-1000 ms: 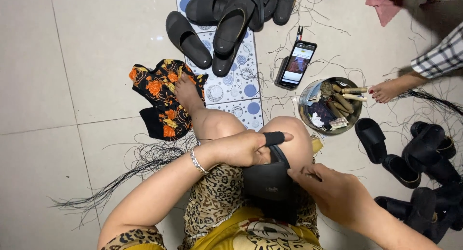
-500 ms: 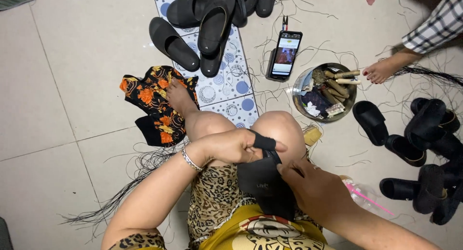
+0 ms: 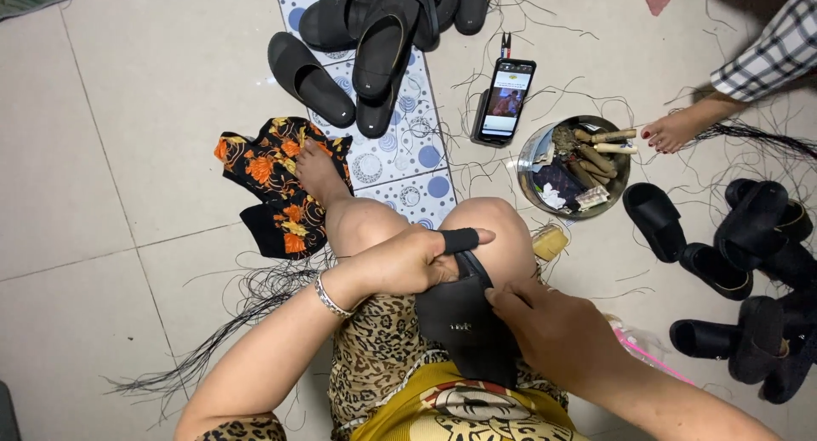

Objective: Hand-sewing a strap onto a black sandal sole using a needle and thread while sitting on the floor.

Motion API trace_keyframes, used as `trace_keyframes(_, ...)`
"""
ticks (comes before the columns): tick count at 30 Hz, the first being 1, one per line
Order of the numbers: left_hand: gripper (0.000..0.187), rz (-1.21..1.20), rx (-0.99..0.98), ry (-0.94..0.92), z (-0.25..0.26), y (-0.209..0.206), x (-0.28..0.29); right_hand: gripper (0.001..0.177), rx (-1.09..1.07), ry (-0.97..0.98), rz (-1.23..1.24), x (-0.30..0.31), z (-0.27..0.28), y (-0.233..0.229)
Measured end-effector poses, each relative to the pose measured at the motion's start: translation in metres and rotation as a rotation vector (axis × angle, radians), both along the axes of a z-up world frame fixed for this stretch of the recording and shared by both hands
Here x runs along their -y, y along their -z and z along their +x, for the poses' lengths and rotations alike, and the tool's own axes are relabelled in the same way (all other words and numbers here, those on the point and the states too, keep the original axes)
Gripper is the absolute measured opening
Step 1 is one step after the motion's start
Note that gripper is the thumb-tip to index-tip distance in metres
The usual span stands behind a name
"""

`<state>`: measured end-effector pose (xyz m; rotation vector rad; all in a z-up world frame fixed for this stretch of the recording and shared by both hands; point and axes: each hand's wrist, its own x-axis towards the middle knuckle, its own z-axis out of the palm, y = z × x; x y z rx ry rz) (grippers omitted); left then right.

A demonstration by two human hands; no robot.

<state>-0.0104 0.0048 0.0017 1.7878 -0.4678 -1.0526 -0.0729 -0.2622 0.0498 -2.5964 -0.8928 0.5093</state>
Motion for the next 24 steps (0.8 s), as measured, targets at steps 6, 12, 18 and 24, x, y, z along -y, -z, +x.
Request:
trace_keyframes(6,0.080,-0.178,-0.167,-0.048,0.008,0.001,0.002,0.036,-0.102,0.011,-0.255,-0.010,-0.002,-0.002)
trace_keyframes(12,0.051,-0.431,-0.302,0.037,0.013,0.006,-0.007,0.032,-0.131,0.007,-0.165,-0.004,-0.006,-0.005)
trace_keyframes(18,0.052,-0.372,-0.309,0.028,0.003,0.001,-0.009,0.045,-0.104,-0.066,-0.137,0.011,-0.005,-0.001)
trace_keyframes(24,0.054,-0.221,0.005,-0.202,-0.020,-0.015,-0.015,0.026,0.064,-0.047,0.038,0.007,0.004,-0.009)
